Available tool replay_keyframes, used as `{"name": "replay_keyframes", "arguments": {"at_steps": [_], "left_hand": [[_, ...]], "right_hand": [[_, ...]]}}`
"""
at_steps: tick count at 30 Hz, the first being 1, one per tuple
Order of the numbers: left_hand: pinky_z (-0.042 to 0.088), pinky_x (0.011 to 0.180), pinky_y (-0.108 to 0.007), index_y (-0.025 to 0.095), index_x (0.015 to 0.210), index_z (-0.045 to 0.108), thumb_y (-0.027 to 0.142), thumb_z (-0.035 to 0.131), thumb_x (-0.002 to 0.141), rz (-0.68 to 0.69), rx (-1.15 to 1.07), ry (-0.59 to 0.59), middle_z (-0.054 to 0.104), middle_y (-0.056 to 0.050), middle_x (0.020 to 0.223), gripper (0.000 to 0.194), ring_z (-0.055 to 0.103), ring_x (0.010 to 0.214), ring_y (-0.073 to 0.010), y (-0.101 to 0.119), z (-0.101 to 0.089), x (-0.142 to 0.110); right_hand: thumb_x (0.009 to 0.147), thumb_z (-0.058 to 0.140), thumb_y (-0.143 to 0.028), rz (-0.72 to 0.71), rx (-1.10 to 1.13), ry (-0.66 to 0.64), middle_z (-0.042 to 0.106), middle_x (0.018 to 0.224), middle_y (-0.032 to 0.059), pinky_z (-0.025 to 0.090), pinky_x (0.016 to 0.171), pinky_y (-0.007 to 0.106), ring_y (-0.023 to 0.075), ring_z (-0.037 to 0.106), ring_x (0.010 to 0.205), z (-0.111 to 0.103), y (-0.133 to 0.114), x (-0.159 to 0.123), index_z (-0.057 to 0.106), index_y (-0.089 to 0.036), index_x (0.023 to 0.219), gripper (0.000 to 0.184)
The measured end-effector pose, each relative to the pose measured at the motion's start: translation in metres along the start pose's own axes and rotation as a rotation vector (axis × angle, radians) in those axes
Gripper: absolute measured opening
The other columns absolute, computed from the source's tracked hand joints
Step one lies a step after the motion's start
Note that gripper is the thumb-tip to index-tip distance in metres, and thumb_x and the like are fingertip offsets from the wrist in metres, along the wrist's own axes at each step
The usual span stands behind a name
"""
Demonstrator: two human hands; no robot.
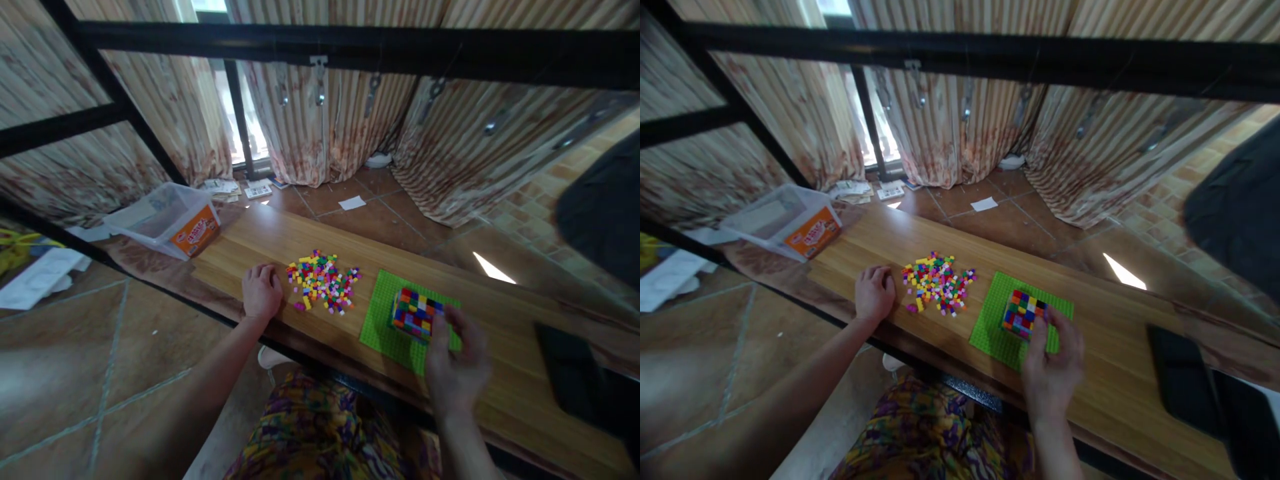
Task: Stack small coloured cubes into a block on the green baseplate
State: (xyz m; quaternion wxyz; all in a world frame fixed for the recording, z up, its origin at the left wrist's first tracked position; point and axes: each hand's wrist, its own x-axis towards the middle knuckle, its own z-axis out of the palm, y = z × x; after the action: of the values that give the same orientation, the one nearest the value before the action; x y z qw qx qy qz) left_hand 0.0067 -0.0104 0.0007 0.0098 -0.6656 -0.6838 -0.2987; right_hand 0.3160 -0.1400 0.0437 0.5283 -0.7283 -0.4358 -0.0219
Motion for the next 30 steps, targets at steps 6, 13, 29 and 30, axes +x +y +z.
{"name": "replay_keyframes", "arguments": {"at_steps": [6, 13, 29, 30], "left_hand": [[0.043, 0.093, -0.044, 0.015, 0.103, 0.067, 0.023, 0.046, 0.087, 0.009, 0.002, 0.006, 0.065, -0.013, 0.108, 0.027, 0.055, 0.102, -0.0286, 0.000, 0.001, -0.001], [0.043, 0.093, -0.044, 0.016, 0.102, 0.067, 0.022, 0.047, 0.087, -0.004, -0.007, 0.009, 0.065, -0.013, 0.106, 0.025, 0.055, 0.102, -0.0287, 0.001, 0.000, -0.002], [0.043, 0.093, -0.044, 0.016, 0.102, 0.067, 0.023, 0.047, 0.087, -0.008, 0.005, 0.008, 0.065, -0.012, 0.107, 0.026, 0.055, 0.102, -0.0287, 0.000, 0.001, -0.002], [0.043, 0.093, -0.043, 0.016, 0.102, 0.067, 0.023, 0.047, 0.087, -0.005, 0.010, 0.008, 0.066, -0.012, 0.106, 0.026, 0.055, 0.101, -0.0287, 0.000, 0.001, -0.002]], "right_hand": [[0.092, 0.052, -0.033, -0.243, 0.085, -0.455, 0.070, 0.094, 0.0054, 0.049, 0.085, 0.038, 0.0201, 0.063, 0.089, 0.034, -0.043, -0.039, 0.070, -0.023, 0.095, 0.020], [0.090, 0.053, -0.026, -0.393, -0.043, -0.511, 0.065, 0.096, 0.0083, 0.046, 0.085, 0.040, 0.0232, 0.055, 0.093, 0.093, -0.048, -0.062, 0.071, -0.022, 0.094, 0.019], [0.092, 0.048, -0.017, -0.463, -0.109, -0.554, 0.062, 0.102, 0.0098, 0.041, 0.086, 0.042, 0.0253, 0.050, 0.097, 0.112, -0.054, -0.062, 0.065, -0.020, 0.087, 0.017], [0.092, 0.048, -0.016, -0.455, -0.090, -0.560, 0.062, 0.102, 0.0098, 0.041, 0.088, 0.042, 0.0251, 0.050, 0.097, 0.112, -0.055, -0.061, 0.064, -0.020, 0.087, 0.017]]}}
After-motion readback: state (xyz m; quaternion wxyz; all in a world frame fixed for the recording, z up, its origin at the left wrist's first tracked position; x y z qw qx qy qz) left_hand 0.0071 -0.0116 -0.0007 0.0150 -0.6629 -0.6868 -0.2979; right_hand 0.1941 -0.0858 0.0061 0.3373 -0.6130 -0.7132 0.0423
